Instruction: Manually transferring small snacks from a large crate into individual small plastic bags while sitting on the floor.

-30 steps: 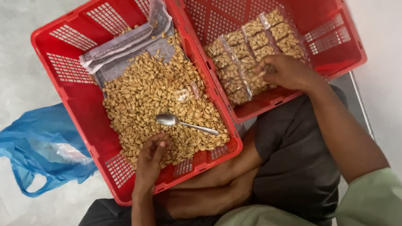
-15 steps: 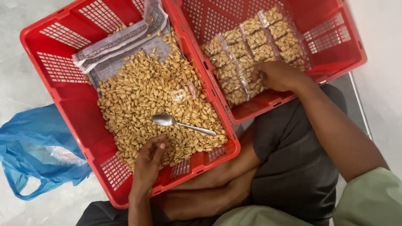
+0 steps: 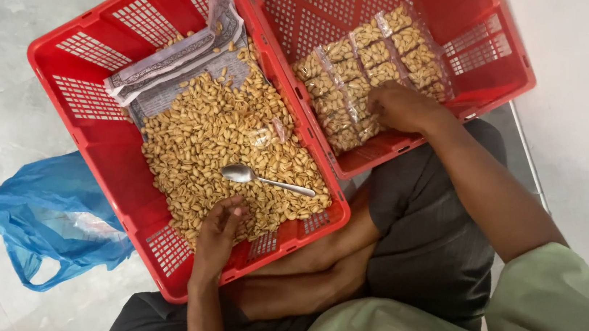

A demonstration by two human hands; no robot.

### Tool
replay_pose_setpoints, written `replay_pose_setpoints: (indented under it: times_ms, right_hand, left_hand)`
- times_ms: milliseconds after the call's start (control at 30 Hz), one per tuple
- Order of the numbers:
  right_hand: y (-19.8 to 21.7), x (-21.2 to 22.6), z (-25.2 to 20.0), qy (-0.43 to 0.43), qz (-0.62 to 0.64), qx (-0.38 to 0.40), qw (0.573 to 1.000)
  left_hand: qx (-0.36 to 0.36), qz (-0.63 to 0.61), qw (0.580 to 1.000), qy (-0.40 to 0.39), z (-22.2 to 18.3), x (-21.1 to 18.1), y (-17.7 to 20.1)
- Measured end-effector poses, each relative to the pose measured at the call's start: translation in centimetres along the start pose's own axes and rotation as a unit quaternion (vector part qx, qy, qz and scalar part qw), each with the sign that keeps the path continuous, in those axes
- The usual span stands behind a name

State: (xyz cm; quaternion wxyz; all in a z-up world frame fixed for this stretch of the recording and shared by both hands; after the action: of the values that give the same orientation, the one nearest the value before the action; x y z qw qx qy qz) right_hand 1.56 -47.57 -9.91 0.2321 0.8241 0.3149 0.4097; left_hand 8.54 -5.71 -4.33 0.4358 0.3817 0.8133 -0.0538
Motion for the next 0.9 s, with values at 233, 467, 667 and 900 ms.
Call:
replay_pose_setpoints:
  times_ms: [233,467,667,900]
  right_hand:
    - [-0.2,-1.7,0.4,-0.049,-0.016,-0.007,0.999]
    - [6.5,0.8,-2.5,0.011,0.149,-0.243,0.958]
    - [8.8,1.1,-5.1,0.145,0.152,-0.396,0.894]
    - [10.5,3.9,-10.2,0.309,0.135,-0.495,0.801]
  left_hand:
    - [0.003,0.007,1.0,0.001,-0.1,0.0,0.0]
    - [-0.007,0.014,1.0,-0.002,0.3,1.6,0.2]
    - [-0.045,0.042,0.996,-0.058,0.5,1.6,0.7]
    - [-0.193,-0.071,0.965,-0.163,-1.6,-1.0,5.9]
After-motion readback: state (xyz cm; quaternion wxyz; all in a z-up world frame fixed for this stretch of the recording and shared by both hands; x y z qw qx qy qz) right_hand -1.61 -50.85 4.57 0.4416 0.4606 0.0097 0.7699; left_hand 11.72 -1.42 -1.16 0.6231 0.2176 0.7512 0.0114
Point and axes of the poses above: each hand's wrist, its own z-axis towards the middle knuckle, its own y-axis out of the back of the hand, x = y × z, the point moved 10 cm from there along z, towards the middle knuckle, and after that the axes turned 8 degrees about z, right-handed, at the moved point
